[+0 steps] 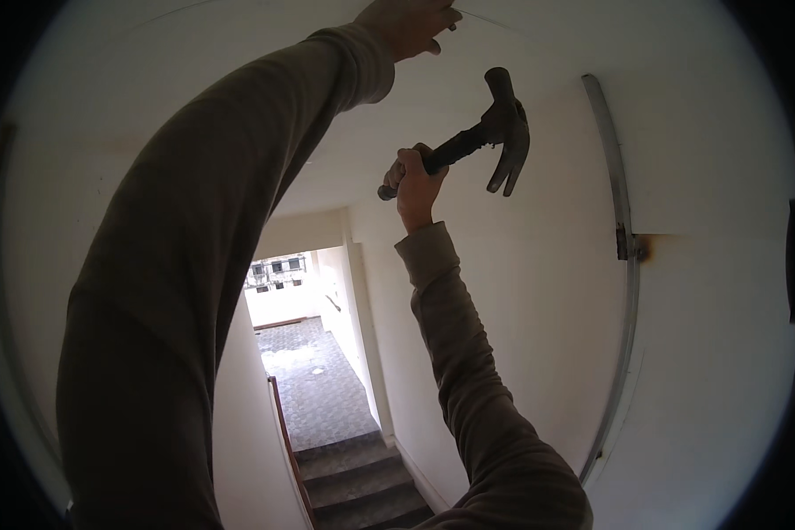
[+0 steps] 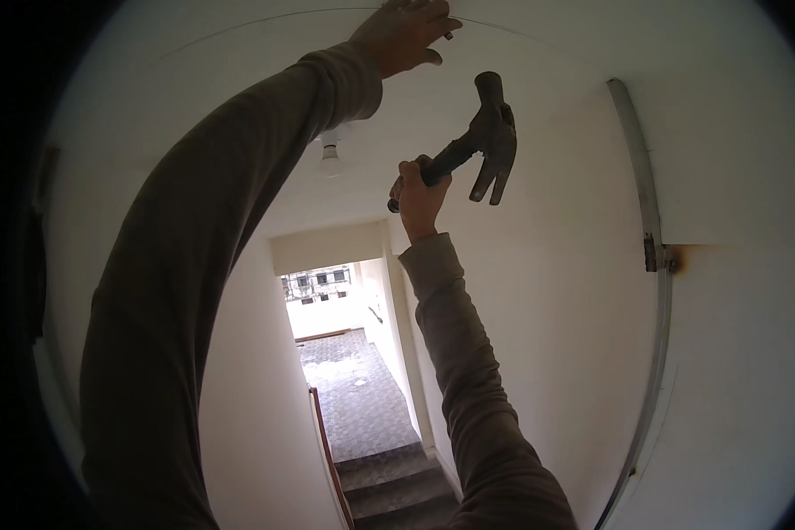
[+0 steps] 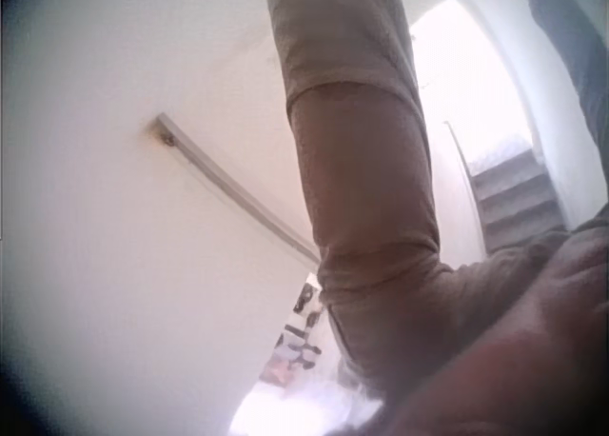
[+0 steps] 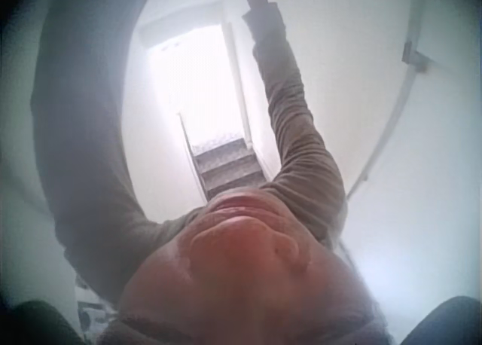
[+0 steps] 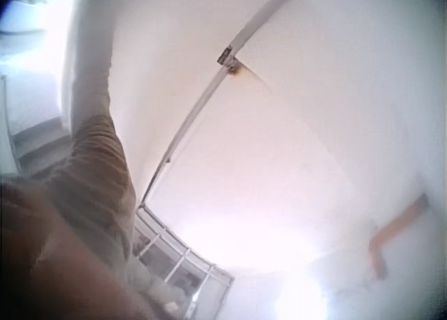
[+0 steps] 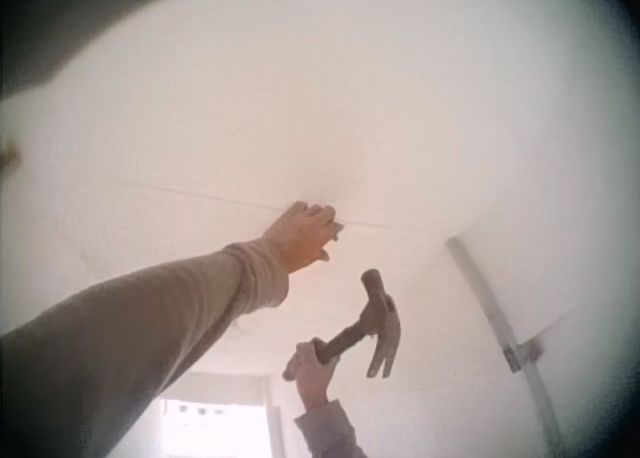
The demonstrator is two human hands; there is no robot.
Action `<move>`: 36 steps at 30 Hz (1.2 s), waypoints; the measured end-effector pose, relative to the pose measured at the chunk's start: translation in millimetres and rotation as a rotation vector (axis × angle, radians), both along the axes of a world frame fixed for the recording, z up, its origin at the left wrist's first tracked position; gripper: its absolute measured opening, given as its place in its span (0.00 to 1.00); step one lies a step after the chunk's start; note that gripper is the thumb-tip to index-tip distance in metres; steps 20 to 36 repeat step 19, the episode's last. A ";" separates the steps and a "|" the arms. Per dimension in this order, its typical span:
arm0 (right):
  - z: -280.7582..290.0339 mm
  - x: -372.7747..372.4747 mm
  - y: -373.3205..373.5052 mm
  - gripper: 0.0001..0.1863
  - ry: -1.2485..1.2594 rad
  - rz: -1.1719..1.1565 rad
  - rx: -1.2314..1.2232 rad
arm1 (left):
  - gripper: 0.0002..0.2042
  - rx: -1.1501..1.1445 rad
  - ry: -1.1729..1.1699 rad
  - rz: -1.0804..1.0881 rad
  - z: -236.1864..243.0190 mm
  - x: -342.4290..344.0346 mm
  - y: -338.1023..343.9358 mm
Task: The person uses a power drill to create a hole in the ceiling and then uses a hammer to tap a small anchor or fastener into the hole.
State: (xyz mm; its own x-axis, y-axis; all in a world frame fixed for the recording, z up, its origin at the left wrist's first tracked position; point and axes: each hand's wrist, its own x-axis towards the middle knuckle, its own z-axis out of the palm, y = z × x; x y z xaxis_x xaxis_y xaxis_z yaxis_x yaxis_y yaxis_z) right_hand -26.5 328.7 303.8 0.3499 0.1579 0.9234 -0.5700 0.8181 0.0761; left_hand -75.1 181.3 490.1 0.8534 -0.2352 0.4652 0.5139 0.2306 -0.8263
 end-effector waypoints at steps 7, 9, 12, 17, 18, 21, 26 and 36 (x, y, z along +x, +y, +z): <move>13.7 9.6 21.0 0.16 0.017 0.020 0.076 | 0.09 0.013 0.140 -0.090 27.9 4.5 5.6; 19.8 10.1 26.0 0.16 0.030 0.070 0.225 | 0.08 0.025 0.120 -0.105 28.2 10.9 8.7; 40.0 2.7 26.6 0.15 0.026 0.052 0.236 | 0.06 0.024 0.104 -0.129 30.2 14.0 14.7; 54.6 10.5 16.9 0.14 0.006 0.044 0.092 | 0.05 0.000 0.097 -0.140 28.2 13.9 13.4; 51.6 8.4 13.8 0.13 0.052 0.049 0.155 | 0.06 -0.003 0.078 -0.105 28.8 12.9 11.7; 55.0 10.8 15.9 0.14 0.072 0.123 0.302 | 0.06 -0.011 0.065 -0.085 29.7 17.4 13.4; 55.0 10.8 15.9 0.14 0.072 0.123 0.302 | 0.06 -0.011 0.065 -0.085 29.7 17.4 13.4; 55.0 10.8 15.9 0.14 0.072 0.123 0.302 | 0.06 -0.011 0.065 -0.085 29.7 17.4 13.4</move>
